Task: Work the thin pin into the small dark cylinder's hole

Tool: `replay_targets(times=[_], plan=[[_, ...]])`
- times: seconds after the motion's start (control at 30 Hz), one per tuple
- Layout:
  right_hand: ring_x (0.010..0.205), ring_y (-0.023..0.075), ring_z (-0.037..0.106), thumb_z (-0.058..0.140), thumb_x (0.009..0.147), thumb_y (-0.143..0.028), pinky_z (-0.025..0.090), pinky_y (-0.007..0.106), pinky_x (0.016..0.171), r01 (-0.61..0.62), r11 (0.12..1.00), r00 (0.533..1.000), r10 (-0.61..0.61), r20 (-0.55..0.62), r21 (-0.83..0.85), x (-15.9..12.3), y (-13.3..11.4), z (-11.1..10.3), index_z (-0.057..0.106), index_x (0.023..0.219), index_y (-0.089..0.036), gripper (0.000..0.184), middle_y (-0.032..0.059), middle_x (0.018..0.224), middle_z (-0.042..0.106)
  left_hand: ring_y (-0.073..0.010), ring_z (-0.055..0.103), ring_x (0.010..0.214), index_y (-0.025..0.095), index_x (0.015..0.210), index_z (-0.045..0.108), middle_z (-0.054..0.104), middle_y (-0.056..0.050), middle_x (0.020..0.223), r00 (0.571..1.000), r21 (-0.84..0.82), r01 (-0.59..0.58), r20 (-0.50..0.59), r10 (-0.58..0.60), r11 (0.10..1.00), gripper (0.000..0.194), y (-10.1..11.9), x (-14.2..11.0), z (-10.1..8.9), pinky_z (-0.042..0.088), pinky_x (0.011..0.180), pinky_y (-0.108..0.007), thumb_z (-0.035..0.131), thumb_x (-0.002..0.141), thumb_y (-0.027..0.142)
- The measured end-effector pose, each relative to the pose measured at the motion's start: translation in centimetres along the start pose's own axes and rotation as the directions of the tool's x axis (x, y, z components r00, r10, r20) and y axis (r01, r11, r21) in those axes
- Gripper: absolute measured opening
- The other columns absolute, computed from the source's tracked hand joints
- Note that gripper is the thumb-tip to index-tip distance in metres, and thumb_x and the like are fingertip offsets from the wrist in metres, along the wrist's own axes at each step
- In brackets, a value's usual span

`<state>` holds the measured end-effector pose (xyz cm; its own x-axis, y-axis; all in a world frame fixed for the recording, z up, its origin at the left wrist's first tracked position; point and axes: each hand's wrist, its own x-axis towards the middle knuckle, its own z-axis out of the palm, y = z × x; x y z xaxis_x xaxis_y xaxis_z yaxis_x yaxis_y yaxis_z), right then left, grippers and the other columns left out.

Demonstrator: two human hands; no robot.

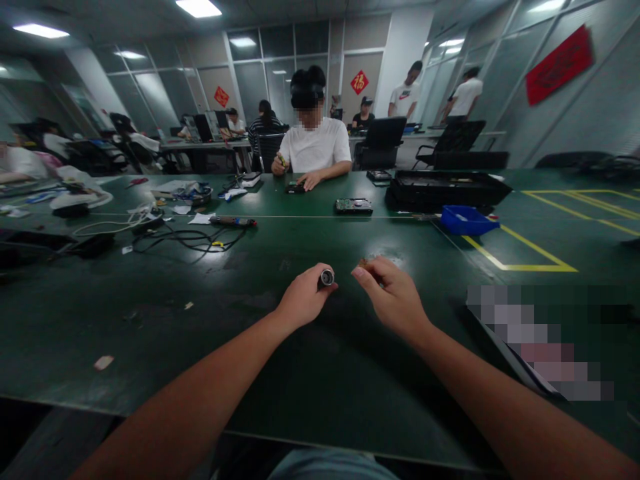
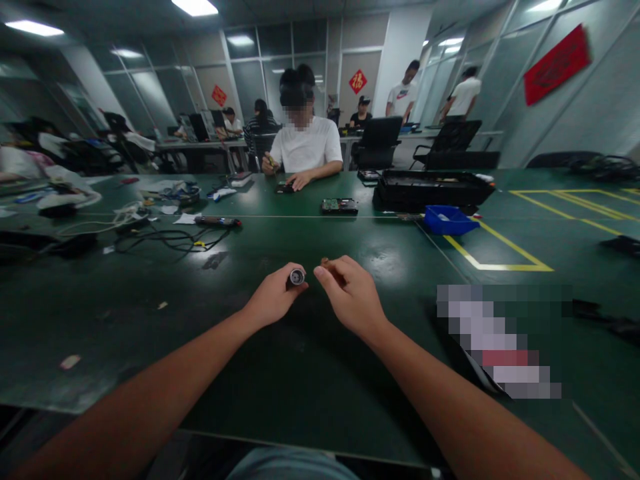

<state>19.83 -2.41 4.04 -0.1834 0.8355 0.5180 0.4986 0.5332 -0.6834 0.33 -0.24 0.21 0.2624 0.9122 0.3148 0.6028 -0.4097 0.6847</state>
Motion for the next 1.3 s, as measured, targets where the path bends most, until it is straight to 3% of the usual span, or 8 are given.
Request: replay_targets(times=[0.07, 0.17, 0.33, 0.57, 0.87, 1.1, 1.2, 1.3], plan=[[0.064, 0.0146, 0.054, 0.056, 0.095, -0.04, 0.041, 0.03, 0.059, -0.062, 0.992, 0.997, 0.067, -0.043, 0.109, -0.09, 0.05, -0.02, 0.064, 0.083, -0.02, 0.025, 0.0001, 0.072, 0.058, -0.018, 0.06, 0.087, 0.023, 0.102, 0.059, 0.066, -0.001, 0.098, 1.0, 0.001, 0.008, -0.006, -0.008, 1.0, 0.014, 0.01, -0.03, -0.06, 0.044, 0.075, -0.03, 0.062, 0.089, 0.025], [0.067, 0.0149, 0.059, 0.057, 0.094, -0.04, 0.046, 0.03, 0.061, -0.091, 0.952, 0.984, 0.131, -0.12, 0.293, -0.09, 0.24, 0.14, 0.064, 0.097, -0.02, 0.021, 0.0013, 0.078, 0.064, -0.0175, 0.059, 0.085, 0.023, 0.101, 0.059, 0.066, 0.0, 0.096, 1.0, 0.003, 0.021, -0.01, -0.021, 1.0, 0.014, 0.04, -0.03, -0.06, 0.043, 0.074, -0.029, 0.062, 0.088, 0.025], [0.074, 0.0165, 0.064, 0.06, 0.093, -0.038, 0.052, 0.032, 0.067, -0.099, 0.926, 0.977, 0.16, -0.142, 0.363, 0.0, 0.85, 0.54, 0.064, 0.106, -0.02, 0.022, 0.0041, 0.086, 0.069, -0.0169, 0.059, 0.084, 0.024, 0.102, 0.059, 0.066, 0.0, 0.095, 0.999, -0.008, 0.033, -0.007, -0.033, 0.999, 0.015, 0.04, 0.03, 0.06, 0.042, 0.073, -0.029, 0.063, 0.088, 0.025], [0.077, 0.0173, 0.067, 0.058, 0.093, -0.037, 0.054, 0.034, 0.071, -0.119, 0.932, 0.986, 0.15, -0.065, 0.343, -0.15, 0.7, 0.79, 0.063, 0.104, -0.019, 0.021, 0.0055, 0.088, 0.07, -0.0165, 0.059, 0.085, 0.023, 0.101, 0.059, 0.065, 0.0, 0.094, 1.0, -0.045, -0.01, -0.002, 0.01, 0.999, 0.014, 0.03, 0.06, 0.08, 0.042, 0.075, -0.028, 0.063, 0.088, 0.023], [0.076, 0.018, 0.068, 0.058, 0.093, -0.039, 0.054, 0.034, 0.07, -0.136, 0.935, 0.976, 0.183, -0.117, 0.329, -0.09, 0.79, 0.69, 0.062, 0.102, -0.018, 0.023, 0.0062, 0.086, 0.071, -0.0163, 0.059, 0.083, 0.023, 0.102, 0.059, 0.066, 0.0, 0.094, 1.0, -0.042, 0.006, 0.007, -0.006, 0.999, 0.014, 0.35, -0.06, -0.04, 0.042, 0.072, -0.028, 0.062, 0.088, 0.025], [0.08, 0.019, 0.07, 0.059, 0.093, -0.04, 0.056, 0.036, 0.076, -0.13, 0.94, 0.986, 0.155, -0.057, 0.314, -0.13, 0.73, 0.58, 0.063, 0.103, -0.018, 0.024, 0.0073, 0.09, 0.072, -0.0168, 0.059, 0.083, 0.022, 0.1, 0.059, 0.065, 0.0, 0.093, 1.0, -0.041, 0.016, 0.007, -0.015, 0.999, 0.012, 0.54, 0.0, -0.17, 0.043, 0.073, -0.029, 0.061, 0.089, 0.024], [0.075, 0.0185, 0.069, 0.06, 0.092, -0.042, 0.053, 0.033, 0.068, -0.121, 0.969, 0.986, 0.143, -0.09, 0.214, -0.13, 0.45, 0.3, 0.064, 0.097, -0.019, 0.025, 0.0064, 0.085, 0.072, -0.0172, 0.06, 0.084, 0.022, 0.101, 0.06, 0.066, -0.001, 0.094, 1.0, -0.029, 0.022, 0.009, -0.022, 0.999, 0.013, 0.57, 0.01, -0.14, 0.044, 0.073, -0.029, 0.061, 0.089, 0.024], [0.059, 0.0143, 0.059, 0.064, 0.088, -0.047, 0.042, 0.027, 0.054, -0.105, 0.994, 0.985, 0.103, -0.136, -0.007, -0.19, 0.14, -0.02, 0.062, 0.077, -0.02, 0.029, 0.0011, 0.066, 0.065, -0.0173, 0.06, 0.086, 0.022, 0.103, 0.059, 0.066, -0.001, 0.096, 1.0, -0.012, 0.013, 0.003, -0.013, 1.0, 0.015, 0.44, 0.01, -0.09, 0.044, 0.075, -0.029, 0.062, 0.088, 0.024]])
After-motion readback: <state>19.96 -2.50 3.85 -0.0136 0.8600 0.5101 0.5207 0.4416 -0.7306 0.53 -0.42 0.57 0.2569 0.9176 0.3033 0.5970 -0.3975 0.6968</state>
